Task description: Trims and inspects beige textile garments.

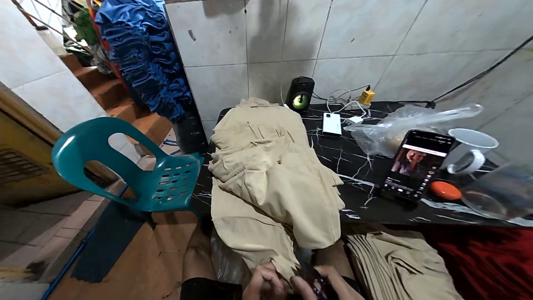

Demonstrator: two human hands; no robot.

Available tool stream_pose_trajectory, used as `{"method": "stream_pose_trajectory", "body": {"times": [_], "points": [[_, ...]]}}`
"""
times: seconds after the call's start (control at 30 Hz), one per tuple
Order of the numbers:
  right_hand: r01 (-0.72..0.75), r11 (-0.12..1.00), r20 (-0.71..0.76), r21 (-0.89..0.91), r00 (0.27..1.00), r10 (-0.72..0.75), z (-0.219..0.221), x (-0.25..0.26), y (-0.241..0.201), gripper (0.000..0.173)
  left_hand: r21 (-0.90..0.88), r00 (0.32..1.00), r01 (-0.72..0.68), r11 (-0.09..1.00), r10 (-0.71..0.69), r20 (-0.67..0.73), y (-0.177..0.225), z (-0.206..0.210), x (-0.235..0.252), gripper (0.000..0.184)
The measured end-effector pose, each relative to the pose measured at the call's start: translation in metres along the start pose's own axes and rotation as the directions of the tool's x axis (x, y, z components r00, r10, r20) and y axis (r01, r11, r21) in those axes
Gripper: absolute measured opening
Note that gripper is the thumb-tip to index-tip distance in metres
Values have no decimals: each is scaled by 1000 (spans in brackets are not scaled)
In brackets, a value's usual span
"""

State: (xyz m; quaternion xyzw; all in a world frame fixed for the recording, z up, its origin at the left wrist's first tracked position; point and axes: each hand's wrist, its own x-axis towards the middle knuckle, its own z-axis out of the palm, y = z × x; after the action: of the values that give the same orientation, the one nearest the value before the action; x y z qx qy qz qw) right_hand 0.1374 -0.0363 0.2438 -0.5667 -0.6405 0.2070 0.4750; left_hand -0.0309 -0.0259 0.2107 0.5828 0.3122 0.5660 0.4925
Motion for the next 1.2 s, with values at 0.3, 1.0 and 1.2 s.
{"method": "stream_pose_trajectory", "body": {"times": [0.3,1.0,1.2], "points": [[-203,939,168,277,973,161,10,1,5,16,93,994,74,993,-80,68,7,-6,-1,16],[-443,580,385,683,894,229,1,-1,20,11,158,995,-5,987,21,-100,2,-1,3,15],[-395,653,319,646,917,239,4,-1,16,10,-6,991,47,999,-47,-122,4,-2,4,7]]}}
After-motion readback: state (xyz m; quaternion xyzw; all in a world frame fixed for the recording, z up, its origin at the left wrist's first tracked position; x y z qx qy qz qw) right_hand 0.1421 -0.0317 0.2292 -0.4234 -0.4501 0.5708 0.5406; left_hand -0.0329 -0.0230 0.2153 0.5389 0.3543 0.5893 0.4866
